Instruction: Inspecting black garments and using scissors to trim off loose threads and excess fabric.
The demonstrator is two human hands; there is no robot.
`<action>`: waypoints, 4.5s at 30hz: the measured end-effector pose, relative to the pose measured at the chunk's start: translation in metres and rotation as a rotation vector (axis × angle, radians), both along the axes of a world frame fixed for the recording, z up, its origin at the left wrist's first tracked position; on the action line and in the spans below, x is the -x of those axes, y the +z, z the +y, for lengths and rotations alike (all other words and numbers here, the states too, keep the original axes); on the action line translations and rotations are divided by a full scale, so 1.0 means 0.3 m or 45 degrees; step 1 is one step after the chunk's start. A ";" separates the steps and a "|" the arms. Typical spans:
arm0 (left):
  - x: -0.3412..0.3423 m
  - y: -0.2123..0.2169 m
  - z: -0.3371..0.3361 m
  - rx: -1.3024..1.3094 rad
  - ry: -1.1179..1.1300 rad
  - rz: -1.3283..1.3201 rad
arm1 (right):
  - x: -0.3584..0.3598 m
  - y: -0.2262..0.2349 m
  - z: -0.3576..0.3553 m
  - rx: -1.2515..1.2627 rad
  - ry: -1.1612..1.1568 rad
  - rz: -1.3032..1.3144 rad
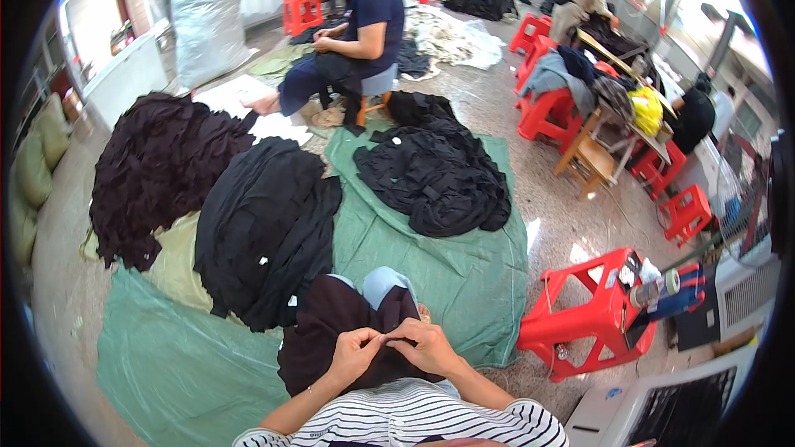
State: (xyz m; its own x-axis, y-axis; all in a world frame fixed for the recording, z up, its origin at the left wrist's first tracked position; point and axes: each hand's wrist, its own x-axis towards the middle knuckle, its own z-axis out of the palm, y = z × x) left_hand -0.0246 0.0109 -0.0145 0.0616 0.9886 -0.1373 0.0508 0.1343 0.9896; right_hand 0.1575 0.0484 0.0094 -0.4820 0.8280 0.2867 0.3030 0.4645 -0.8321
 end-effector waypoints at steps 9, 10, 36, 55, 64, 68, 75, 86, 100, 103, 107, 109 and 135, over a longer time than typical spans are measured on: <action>0.009 0.018 -0.019 0.184 -0.068 -0.261 | -0.018 -0.020 -0.006 0.122 -0.009 0.095; 0.011 0.022 -0.019 0.186 -0.077 -0.237 | -0.017 -0.022 -0.012 0.133 -0.013 0.100; -0.037 -0.024 -0.043 0.399 0.425 -0.607 | 0.040 -0.084 -0.054 1.073 -0.199 0.497; 0.035 -0.050 0.091 0.776 0.192 -0.879 | 0.067 -0.062 -0.067 1.349 -0.281 0.828; 0.016 -0.058 0.064 0.718 0.086 -0.657 | 0.058 -0.092 -0.053 1.463 -0.252 0.853; 0.008 -0.039 0.063 0.699 0.100 -0.666 | 0.056 -0.092 -0.053 1.445 -0.247 0.850; 0.009 -0.064 0.052 0.557 0.105 -0.579 | 0.059 -0.091 -0.058 1.412 -0.265 0.809; -0.044 0.041 0.092 0.440 0.287 -0.720 | 0.099 0.004 -0.071 0.364 -0.290 0.174; -0.094 0.046 0.139 0.159 0.240 -0.501 | -0.056 -0.043 -0.046 0.262 -0.109 -0.061; -0.078 0.061 0.150 0.071 0.257 -0.441 | -0.067 -0.103 -0.031 0.381 -0.026 0.002; -0.057 0.044 0.165 0.044 0.224 -0.413 | -0.051 -0.093 -0.035 0.438 -0.021 0.304; -0.064 0.056 0.162 0.046 0.296 -0.429 | -0.048 -0.099 -0.037 0.417 -0.064 0.362; -0.131 0.239 0.098 0.256 0.122 0.277 | -0.029 -0.110 -0.065 0.500 -0.189 0.931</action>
State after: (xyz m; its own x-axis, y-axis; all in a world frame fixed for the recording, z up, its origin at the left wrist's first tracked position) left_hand 0.0147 0.0403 0.0573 -0.0833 0.9400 -0.3307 0.2364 0.3410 0.9098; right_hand 0.1663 0.0288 -0.0236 -0.1654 0.9728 0.1621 -0.3401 0.0980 -0.9353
